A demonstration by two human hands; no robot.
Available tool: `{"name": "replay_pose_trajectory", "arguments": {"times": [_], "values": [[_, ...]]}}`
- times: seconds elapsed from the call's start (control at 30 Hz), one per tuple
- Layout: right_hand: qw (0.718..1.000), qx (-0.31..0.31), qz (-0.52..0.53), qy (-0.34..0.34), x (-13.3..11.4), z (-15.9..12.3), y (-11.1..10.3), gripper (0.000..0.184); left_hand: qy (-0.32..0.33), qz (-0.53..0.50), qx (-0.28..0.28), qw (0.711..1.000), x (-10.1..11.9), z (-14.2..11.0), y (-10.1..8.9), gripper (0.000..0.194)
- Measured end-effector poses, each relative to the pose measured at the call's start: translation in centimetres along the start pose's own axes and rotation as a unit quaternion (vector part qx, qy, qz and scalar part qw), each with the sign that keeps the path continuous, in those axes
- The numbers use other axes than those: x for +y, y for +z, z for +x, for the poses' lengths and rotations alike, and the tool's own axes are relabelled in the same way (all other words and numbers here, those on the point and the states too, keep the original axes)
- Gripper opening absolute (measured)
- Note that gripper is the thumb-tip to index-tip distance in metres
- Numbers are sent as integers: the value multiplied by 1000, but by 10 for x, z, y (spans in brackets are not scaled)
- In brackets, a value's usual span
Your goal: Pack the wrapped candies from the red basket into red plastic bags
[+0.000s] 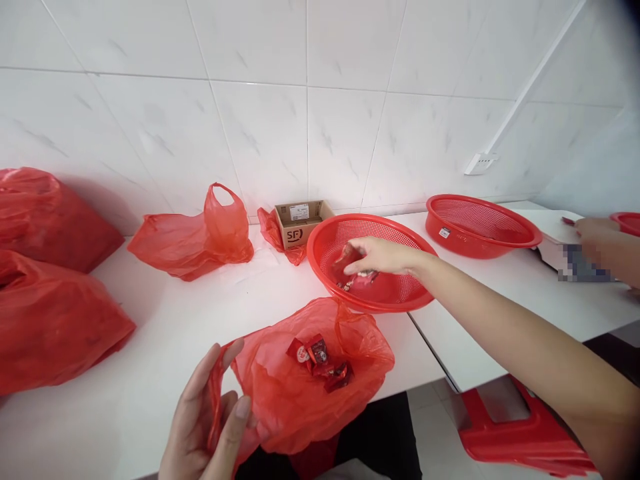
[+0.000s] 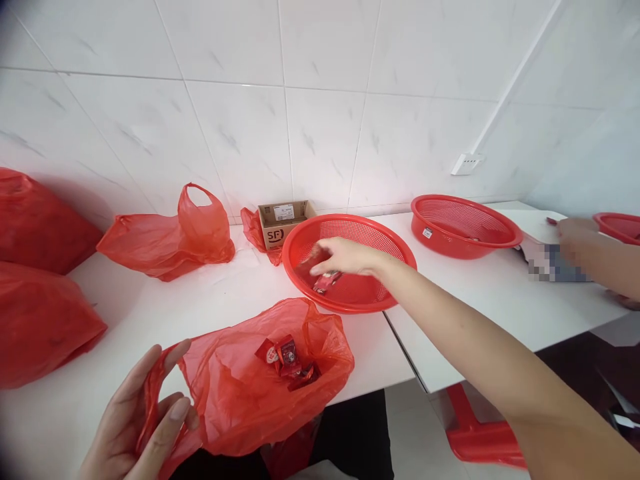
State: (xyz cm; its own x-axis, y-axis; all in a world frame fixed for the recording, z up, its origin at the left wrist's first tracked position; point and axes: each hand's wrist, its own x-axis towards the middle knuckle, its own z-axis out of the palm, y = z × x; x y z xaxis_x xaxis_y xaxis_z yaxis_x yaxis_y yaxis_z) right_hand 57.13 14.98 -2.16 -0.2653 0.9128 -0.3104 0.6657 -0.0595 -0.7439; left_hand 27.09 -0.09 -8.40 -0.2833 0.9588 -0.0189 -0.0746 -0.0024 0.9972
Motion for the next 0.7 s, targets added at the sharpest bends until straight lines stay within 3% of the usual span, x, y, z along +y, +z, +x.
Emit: {"name": "replay_pose_trajectory", "arguments": {"times": [0.1, 0.2, 0.3, 0.4, 0.5, 0.6, 0.7], "values": [[992, -84, 13, -93, -35, -18, 46, 32, 25, 7, -14, 1000, -2, 6, 1, 68], [988, -71, -86, -108, -50, -24, 90, 37, 61, 11, -23, 998, -1, 8, 4, 64], [984, -72, -115, -111, -47, -26, 110, 37, 80, 15, -20, 996, 3, 6, 6, 60], [979, -46, -105, -167, -41, -24, 105, 28, 73, 17, -12, 997, 6, 2, 7, 56], [982, 28, -59, -178, -32, -10, 79, 26, 64, 15, -10, 998, 7, 0, 5, 58], [971, 113, -179, -113, -13, 15, 47, 32, 68, 13, -15, 997, 3, 1, 1, 59], [945, 65, -318, -35, 14, 35, 32, 43, 77, 18, -30, 996, -3, 5, -5, 60]]}}
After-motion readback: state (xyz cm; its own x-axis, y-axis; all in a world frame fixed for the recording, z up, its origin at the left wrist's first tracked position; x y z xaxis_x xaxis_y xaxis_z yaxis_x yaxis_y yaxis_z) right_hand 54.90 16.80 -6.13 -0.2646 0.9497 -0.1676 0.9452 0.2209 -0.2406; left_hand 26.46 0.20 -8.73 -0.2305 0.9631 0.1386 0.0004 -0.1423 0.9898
